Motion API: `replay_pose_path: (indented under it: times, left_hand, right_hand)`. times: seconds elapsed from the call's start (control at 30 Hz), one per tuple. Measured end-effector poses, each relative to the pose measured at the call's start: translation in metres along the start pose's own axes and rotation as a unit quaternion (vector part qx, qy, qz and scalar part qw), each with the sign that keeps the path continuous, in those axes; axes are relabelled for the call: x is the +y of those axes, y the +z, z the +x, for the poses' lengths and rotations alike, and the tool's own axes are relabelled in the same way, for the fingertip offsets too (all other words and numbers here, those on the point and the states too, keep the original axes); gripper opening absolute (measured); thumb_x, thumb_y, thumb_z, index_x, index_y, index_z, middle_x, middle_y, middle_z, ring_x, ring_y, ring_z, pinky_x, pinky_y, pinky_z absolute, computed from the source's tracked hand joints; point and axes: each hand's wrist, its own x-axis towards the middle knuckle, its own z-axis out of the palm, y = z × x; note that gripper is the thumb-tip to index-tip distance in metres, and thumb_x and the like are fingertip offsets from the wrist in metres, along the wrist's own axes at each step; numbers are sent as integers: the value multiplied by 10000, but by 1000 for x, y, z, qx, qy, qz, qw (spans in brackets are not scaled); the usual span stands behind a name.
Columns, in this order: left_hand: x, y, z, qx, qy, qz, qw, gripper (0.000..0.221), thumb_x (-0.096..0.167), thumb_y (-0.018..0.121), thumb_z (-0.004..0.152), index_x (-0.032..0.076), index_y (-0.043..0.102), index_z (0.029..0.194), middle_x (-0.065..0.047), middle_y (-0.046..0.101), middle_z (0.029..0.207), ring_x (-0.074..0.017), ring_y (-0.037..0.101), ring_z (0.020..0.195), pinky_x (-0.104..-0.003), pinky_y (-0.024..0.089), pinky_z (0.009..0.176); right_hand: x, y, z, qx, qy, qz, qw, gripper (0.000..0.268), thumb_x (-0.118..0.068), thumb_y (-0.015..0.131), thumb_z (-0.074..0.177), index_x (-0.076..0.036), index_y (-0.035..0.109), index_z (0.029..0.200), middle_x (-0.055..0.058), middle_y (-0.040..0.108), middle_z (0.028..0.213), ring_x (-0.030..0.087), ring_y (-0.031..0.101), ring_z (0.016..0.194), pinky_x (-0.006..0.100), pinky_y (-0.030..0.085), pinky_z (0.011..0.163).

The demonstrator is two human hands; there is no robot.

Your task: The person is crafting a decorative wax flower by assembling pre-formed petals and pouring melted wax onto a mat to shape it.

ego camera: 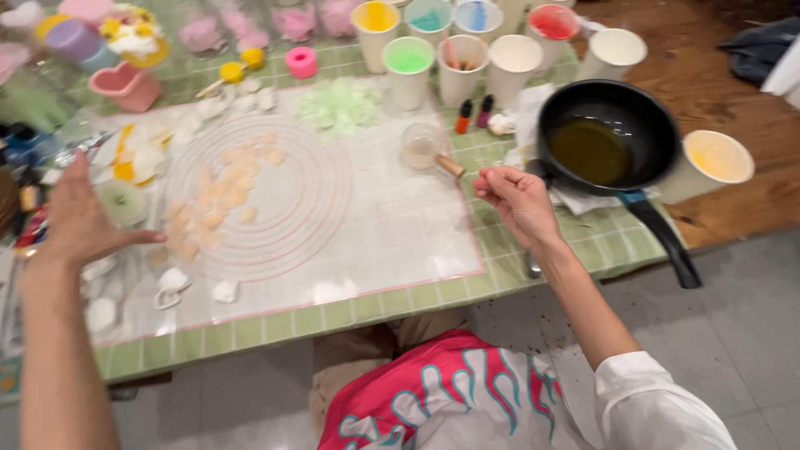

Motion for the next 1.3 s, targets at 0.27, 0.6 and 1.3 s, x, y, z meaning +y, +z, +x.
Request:
replay_pose_path:
  times: [0.27, 0.6, 1.3]
  left_hand:
    - [205, -77, 25, 24, 95, -63, 993, 1516, 490, 974, 417, -9, 222, 1636, -270, 356, 1602, -427, 346, 1479, -485, 311, 1215]
    - [483, 28, 16, 106, 319, -432, 837, 448, 144, 835, 857, 44, 683, 1267, -84, 723, 1111, -255, 641, 1016, -401, 458, 960]
    - [530, 76, 17, 348, 242, -393, 816, 182, 49, 807, 880, 83, 721, 1036, -15, 655, 933, -192, 614, 873, -371, 388, 912]
  right_hand:
    - [-29, -3, -21, 35, -77, -227, 970, 211, -42, 766, 884, 48, 746, 1073, 105, 786, 966, 110, 739, 865, 238, 587, 806]
    - [-2, -29, -27, 72, -157, -335, 926, 149, -118, 729, 959, 20, 766, 1003, 51, 765, 842, 54, 680, 750, 218, 528, 650]
    - [-10, -18, -21, 150, -125, -186, 963, 171, -34, 786, 943, 123, 737, 989, 142, 766, 880, 160, 714, 721, 259, 576, 673]
